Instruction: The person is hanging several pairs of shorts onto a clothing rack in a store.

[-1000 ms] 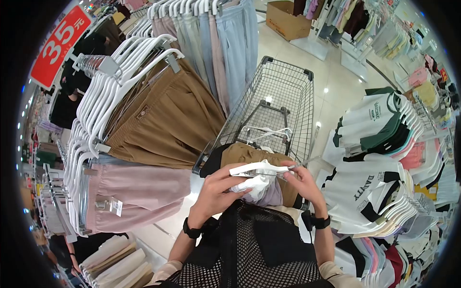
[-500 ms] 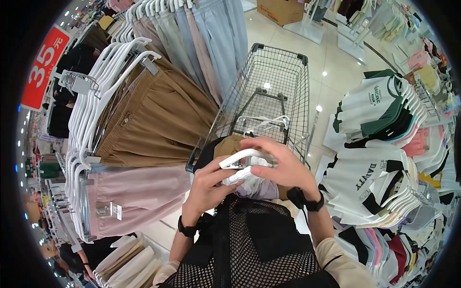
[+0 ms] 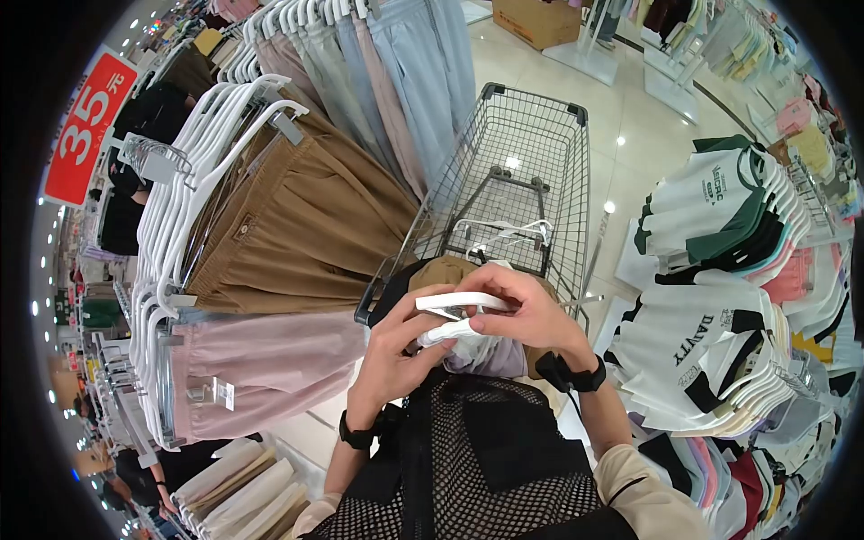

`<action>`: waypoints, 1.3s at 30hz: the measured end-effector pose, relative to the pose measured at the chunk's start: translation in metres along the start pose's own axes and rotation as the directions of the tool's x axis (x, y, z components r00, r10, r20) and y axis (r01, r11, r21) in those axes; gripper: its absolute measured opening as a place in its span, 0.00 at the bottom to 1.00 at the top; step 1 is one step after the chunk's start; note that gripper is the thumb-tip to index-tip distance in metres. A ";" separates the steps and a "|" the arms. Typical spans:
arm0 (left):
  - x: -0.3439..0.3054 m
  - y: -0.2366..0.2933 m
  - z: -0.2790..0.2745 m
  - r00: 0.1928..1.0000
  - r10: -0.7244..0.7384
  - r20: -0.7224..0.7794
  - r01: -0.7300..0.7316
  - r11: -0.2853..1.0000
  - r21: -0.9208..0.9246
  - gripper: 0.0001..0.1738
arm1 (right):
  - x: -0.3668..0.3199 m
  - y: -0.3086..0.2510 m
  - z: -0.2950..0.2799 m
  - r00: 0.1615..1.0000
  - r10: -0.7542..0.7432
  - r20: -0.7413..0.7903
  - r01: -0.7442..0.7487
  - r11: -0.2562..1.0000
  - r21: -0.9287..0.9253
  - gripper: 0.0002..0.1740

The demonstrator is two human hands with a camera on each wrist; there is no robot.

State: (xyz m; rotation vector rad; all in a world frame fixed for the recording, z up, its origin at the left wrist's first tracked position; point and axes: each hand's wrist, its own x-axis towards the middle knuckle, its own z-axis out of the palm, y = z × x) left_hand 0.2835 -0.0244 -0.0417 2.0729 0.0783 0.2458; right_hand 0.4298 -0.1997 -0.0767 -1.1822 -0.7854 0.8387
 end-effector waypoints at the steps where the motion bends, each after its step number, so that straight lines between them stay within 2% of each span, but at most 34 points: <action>1: 0.000 -0.001 0.000 1.000 0.006 0.003 -0.006 1.000 0.000 0.15 | 0.000 -0.002 -0.001 1.000 0.004 -0.010 -0.004 0.999 -0.038 0.19; 2: 0.000 -0.002 0.000 1.000 0.012 0.005 -0.012 1.000 0.000 0.15 | -0.001 -0.005 -0.002 1.000 0.007 -0.019 -0.008 0.997 -0.077 0.20; 3: -0.002 -0.001 -0.001 0.999 -0.051 0.010 0.052 0.998 -0.020 0.15 | -0.002 -0.007 -0.003 1.000 0.010 -0.026 -0.013 0.993 -0.115 0.20; 6: -0.009 0.001 -0.003 0.972 -0.235 0.028 0.236 0.969 -0.067 0.13 | -0.011 0.008 -0.014 0.981 -0.160 -0.108 0.130 0.961 -0.242 0.22; 8: -0.013 -0.002 -0.006 0.935 -0.351 0.046 0.354 0.931 -0.087 0.13 | -0.021 0.003 -0.015 0.962 -0.192 -0.193 0.135 0.952 -0.274 0.21; 10: -0.015 -0.005 -0.004 0.948 -0.316 0.037 0.319 0.943 -0.092 0.13 | -0.029 -0.004 -0.014 0.939 -0.216 -0.268 0.137 0.949 -0.285 0.19; 11: -0.015 -0.006 -0.003 0.954 -0.298 0.034 0.300 0.949 -0.094 0.13 | -0.031 -0.005 -0.018 0.932 -0.285 -0.224 0.177 0.897 -0.405 0.19; 14: -0.013 -0.005 0.000 0.961 -0.276 0.013 0.276 0.957 -0.086 0.12 | -0.033 -0.002 -0.027 0.946 -0.272 -0.178 0.196 0.914 -0.355 0.20; 20: -0.008 -0.009 0.004 0.990 -0.142 -0.017 0.141 0.987 -0.073 0.12 | -0.029 0.001 -0.028 0.938 -0.328 -0.108 0.266 0.886 -0.379 0.19; 23: -0.009 -0.011 0.005 0.995 -0.098 -0.025 0.097 0.993 -0.062 0.12 | -0.029 -0.004 -0.022 0.967 -0.201 -0.159 0.148 0.945 -0.292 0.25; 26: -0.008 -0.004 0.004 0.980 -0.198 -0.013 0.196 0.975 -0.104 0.12 | -0.031 0.000 -0.022 0.956 -0.241 -0.165 0.181 0.933 -0.310 0.25; 29: -0.009 -0.006 0.007 0.973 -0.228 -0.024 0.221 0.961 -0.165 0.14 | -0.035 -0.002 -0.028 0.965 -0.235 -0.113 0.187 0.927 -0.326 0.21; 32: -0.012 -0.012 0.009 0.950 -0.310 0.031 0.307 0.919 -0.247 0.18 | -0.039 -0.001 -0.024 0.958 -0.236 -0.163 0.173 0.929 -0.326 0.26; 35: -0.008 -0.004 0.014 0.928 -0.372 0.033 0.351 0.838 -0.418 0.23 | -0.044 0.002 -0.024 0.951 -0.278 -0.134 0.226 0.922 -0.313 0.22; 38: -0.009 -0.009 0.015 0.925 -0.372 0.081 0.369 0.822 -0.435 0.27 | -0.047 -0.005 -0.018 0.982 -0.186 -0.044 0.161 0.929 -0.334 0.22; 39: -0.010 -0.010 0.016 0.925 -0.369 0.094 0.370 0.814 -0.448 0.27 | -0.043 -0.004 -0.014 0.972 -0.231 -0.050 0.202 0.919 -0.338 0.22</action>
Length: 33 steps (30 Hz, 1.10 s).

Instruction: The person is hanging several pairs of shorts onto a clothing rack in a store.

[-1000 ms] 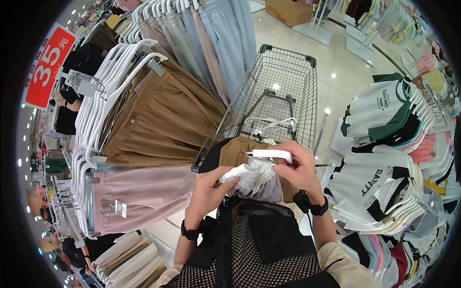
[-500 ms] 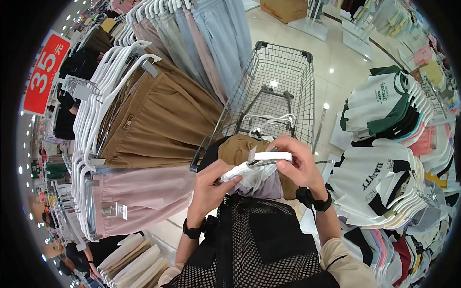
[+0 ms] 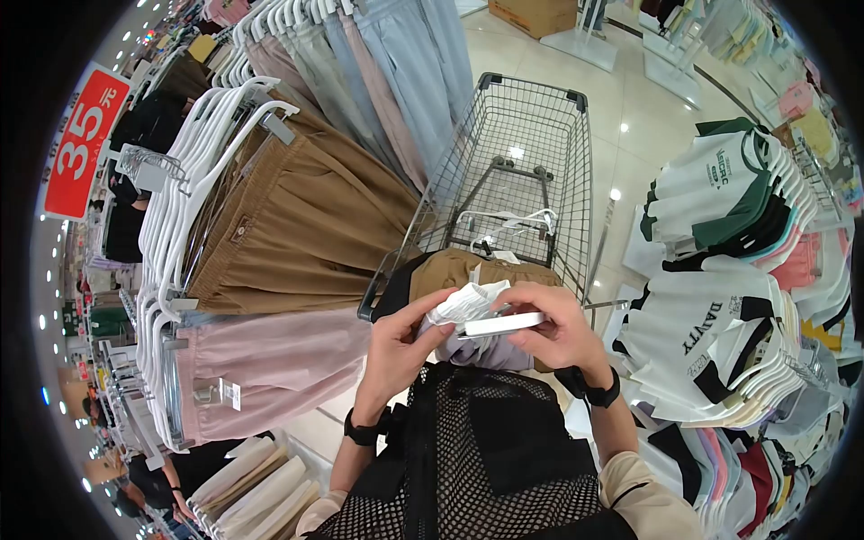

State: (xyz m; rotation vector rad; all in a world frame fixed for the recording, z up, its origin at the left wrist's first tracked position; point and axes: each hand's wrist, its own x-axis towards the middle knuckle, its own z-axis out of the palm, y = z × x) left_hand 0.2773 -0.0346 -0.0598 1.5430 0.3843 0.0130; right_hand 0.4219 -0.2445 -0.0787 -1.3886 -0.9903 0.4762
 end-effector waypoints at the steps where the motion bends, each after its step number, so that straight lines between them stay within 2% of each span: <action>1: -0.001 -0.002 0.000 1.000 -0.002 0.013 0.002 1.000 -0.014 0.27 | 0.001 -0.001 0.002 1.000 0.024 -0.013 -0.024 1.000 -0.016 0.22; 3: -0.001 -0.003 0.000 0.999 -0.005 0.033 0.006 0.999 -0.035 0.27 | 0.002 -0.001 0.005 0.997 0.068 -0.039 -0.070 0.997 -0.045 0.23; 4: -0.002 -0.002 0.001 0.999 -0.007 0.039 0.009 0.999 -0.042 0.27 | 0.005 0.001 0.007 0.998 0.019 -0.062 -0.022 0.999 -0.043 0.21; 5: -0.003 -0.002 0.002 0.999 -0.009 0.044 0.012 0.999 -0.049 0.27 | 0.005 0.002 0.007 0.996 0.032 -0.079 -0.036 0.998 -0.053 0.21; 11: -0.003 -0.003 0.012 0.993 0.115 0.023 -0.112 0.988 -0.104 0.27 | 0.004 -0.001 0.011 0.988 0.101 -0.118 -0.111 0.990 -0.083 0.21; 13: -0.003 -0.006 0.017 0.998 0.062 -0.027 -0.064 0.994 -0.092 0.26 | 0.003 -0.001 0.012 0.987 0.126 -0.102 -0.133 0.989 -0.067 0.21; 16: -0.002 -0.005 0.020 0.998 -0.013 -0.058 0.007 0.995 -0.099 0.24 | 0.003 0.004 0.015 0.988 0.039 -0.149 -0.048 0.997 -0.056 0.23; 17: -0.003 -0.004 0.021 0.998 -0.037 -0.060 0.031 0.994 -0.105 0.23 | 0.000 0.005 0.014 0.982 0.054 -0.179 -0.061 0.997 -0.037 0.23; 19: -0.003 -0.002 0.019 0.999 0.010 -0.053 -0.014 0.996 -0.083 0.21 | -0.007 0.009 0.009 0.968 0.085 -0.237 -0.087 0.996 0.000 0.21; 20: -0.003 -0.001 0.018 0.998 0.032 -0.050 -0.036 0.997 -0.072 0.21 | -0.007 0.017 0.005 0.968 0.019 -0.249 -0.008 0.999 0.043 0.20; 23: -0.003 -0.003 0.016 0.996 0.069 -0.061 -0.074 0.994 -0.076 0.20 | -0.010 0.004 -0.006 0.944 0.200 -0.264 -0.145 0.966 0.214 0.21; 27: -0.003 0.000 0.015 0.998 0.048 -0.036 -0.047 0.999 0.008 0.19 | -0.005 0.003 -0.005 0.954 0.094 -0.285 -0.062 0.991 0.117 0.21; 33: -0.008 -0.011 0.006 0.995 0.046 -0.092 -0.038 0.995 0.088 0.15 | 0.000 -0.011 -0.010 0.959 0.167 -0.231 -0.155 0.986 0.066 0.19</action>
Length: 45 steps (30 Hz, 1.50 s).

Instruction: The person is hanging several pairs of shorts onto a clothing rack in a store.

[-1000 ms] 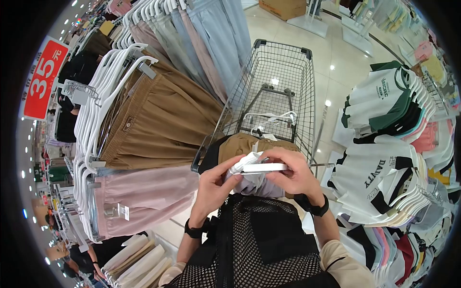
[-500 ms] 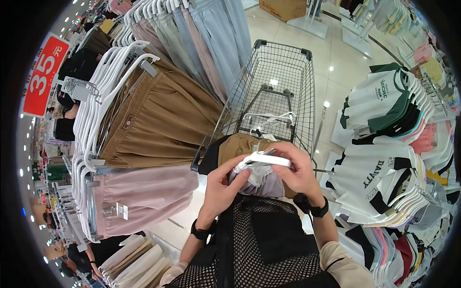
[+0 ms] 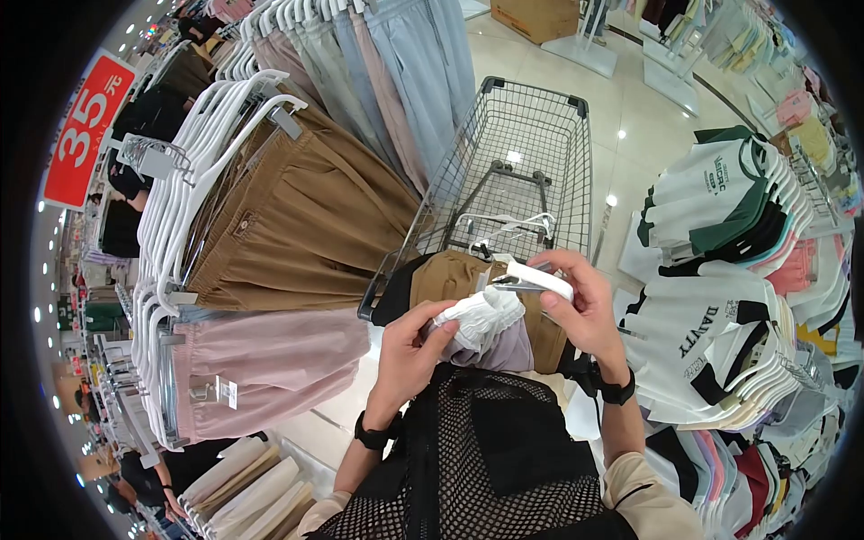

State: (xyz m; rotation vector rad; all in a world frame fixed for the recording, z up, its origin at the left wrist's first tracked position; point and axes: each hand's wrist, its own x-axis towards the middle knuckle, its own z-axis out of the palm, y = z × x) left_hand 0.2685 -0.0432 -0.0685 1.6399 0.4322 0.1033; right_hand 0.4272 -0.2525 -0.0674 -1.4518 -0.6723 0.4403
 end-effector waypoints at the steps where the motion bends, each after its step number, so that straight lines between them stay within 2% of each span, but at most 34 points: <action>1: 0.001 -0.002 -0.001 1.000 0.012 -0.008 -0.012 1.000 0.001 0.15 | 0.001 0.000 0.000 0.999 -0.016 0.027 0.017 0.999 -0.040 0.18; 3: 0.000 -0.002 -0.001 1.000 0.023 -0.016 -0.023 1.000 0.007 0.13 | 0.002 0.001 -0.002 0.996 -0.044 0.082 0.054 0.992 -0.118 0.17; 6: -0.001 0.000 -0.002 0.999 0.049 -0.019 -0.049 0.998 0.036 0.12 | 0.004 0.001 -0.002 0.997 0.051 0.053 -0.050 0.998 -0.024 0.16; 14: -0.002 0.008 -0.003 0.980 0.197 -0.013 -0.193 0.969 0.157 0.11 | 0.011 0.017 -0.010 0.980 0.082 0.184 -0.090 0.995 0.038 0.21; 18: -0.001 0.008 -0.004 0.985 0.169 -0.017 -0.165 0.977 0.132 0.12 | 0.014 0.013 -0.010 0.972 0.116 0.202 -0.137 0.986 0.097 0.23; 21: 0.000 0.010 -0.005 0.975 0.223 -0.003 -0.220 0.963 0.157 0.12 | 0.016 0.006 -0.013 0.942 0.226 0.248 -0.266 0.954 0.140 0.24; 24: 0.000 0.011 -0.006 0.961 0.276 0.012 -0.273 0.944 0.185 0.12 | 0.016 0.004 -0.012 0.960 0.144 0.241 -0.194 0.961 0.199 0.16; 27: -0.002 0.012 -0.007 0.959 0.283 0.011 -0.280 0.942 0.184 0.12 | 0.012 0.005 -0.011 0.974 0.050 0.222 -0.089 0.981 0.171 0.14; 30: -0.002 0.006 -0.008 0.949 0.316 -0.012 -0.311 0.938 0.156 0.12 | 0.008 0.006 -0.011 0.981 0.020 0.193 -0.046 0.990 0.132 0.11; 33: -0.002 0.003 -0.009 0.935 0.355 -0.017 -0.349 0.925 0.148 0.12 | 0.003 0.004 -0.010 0.982 -0.054 0.181 0.045 0.998 0.052 0.10; 39: -0.001 0.005 -0.006 0.936 0.352 0.016 -0.350 0.924 0.156 0.12 | 0.003 0.005 -0.009 0.972 -0.035 0.232 0.041 0.999 -0.020 0.10; 45: -0.001 0.014 -0.006 0.945 0.323 0.062 -0.328 0.930 0.163 0.12 | 0.013 -0.002 0.000 0.942 -0.117 0.315 0.135 0.990 -0.036 0.11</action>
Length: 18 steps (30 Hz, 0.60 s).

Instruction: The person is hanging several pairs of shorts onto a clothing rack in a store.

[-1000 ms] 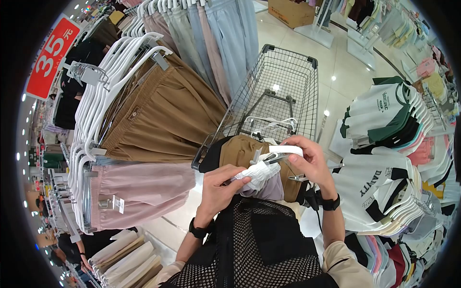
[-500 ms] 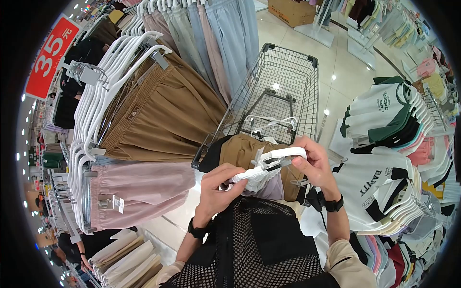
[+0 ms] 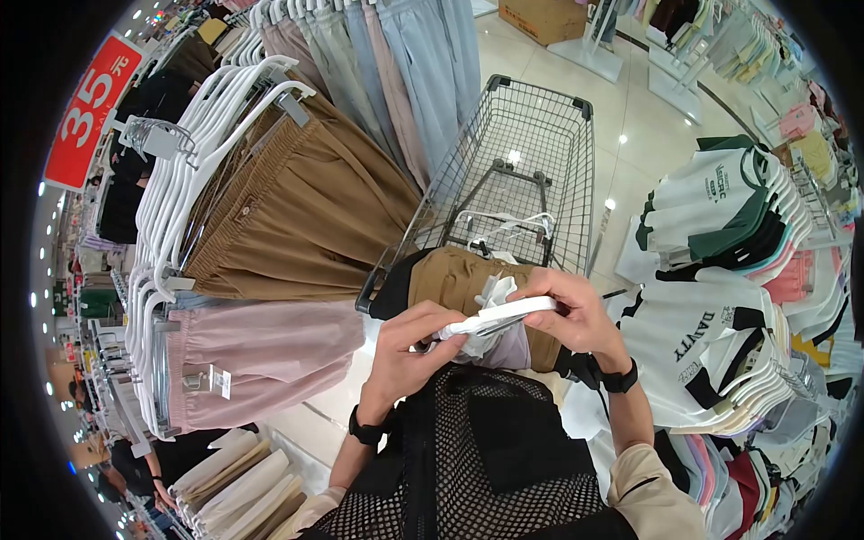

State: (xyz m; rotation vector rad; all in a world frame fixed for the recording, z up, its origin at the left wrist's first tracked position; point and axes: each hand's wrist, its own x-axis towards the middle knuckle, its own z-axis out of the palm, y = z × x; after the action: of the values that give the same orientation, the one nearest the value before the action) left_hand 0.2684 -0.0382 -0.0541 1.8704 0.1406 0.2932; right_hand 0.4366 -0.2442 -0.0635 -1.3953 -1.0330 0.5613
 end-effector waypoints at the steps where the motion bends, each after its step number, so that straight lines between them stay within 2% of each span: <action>1: -0.001 0.000 -0.001 1.000 -0.002 0.005 0.002 1.000 0.004 0.12 | 0.001 0.001 0.000 1.000 -0.003 0.003 0.003 1.000 0.017 0.11; 2: -0.002 0.000 -0.002 1.000 -0.004 0.011 0.004 1.000 0.007 0.12 | 0.001 0.002 0.001 1.000 -0.006 0.005 0.005 0.999 0.033 0.11; 5: -0.014 -0.007 0.007 0.982 -0.173 -0.075 0.153 0.964 -0.219 0.15 | -0.001 0.008 0.000 1.000 0.011 0.014 -0.012 0.996 0.090 0.11; 8: -0.012 -0.001 0.006 0.983 -0.174 -0.064 0.152 0.953 -0.263 0.17 | 0.000 0.008 0.000 0.999 0.027 0.024 -0.030 0.990 0.139 0.11; 11: -0.018 -0.010 0.003 0.990 -0.134 -0.034 0.127 0.978 -0.168 0.16 | 0.001 0.007 0.000 0.997 0.049 0.053 -0.056 0.989 0.138 0.11; 18: -0.014 -0.005 0.002 0.993 -0.110 -0.038 0.102 0.979 -0.175 0.20 | 0.008 -0.001 -0.004 0.986 0.105 0.128 -0.116 0.990 0.076 0.15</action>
State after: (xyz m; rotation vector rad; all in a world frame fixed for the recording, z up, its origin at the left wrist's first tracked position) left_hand 0.2556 -0.0420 -0.0610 1.6787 0.2395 0.2680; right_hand 0.4435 -0.2396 -0.0602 -1.3636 -1.0231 0.7724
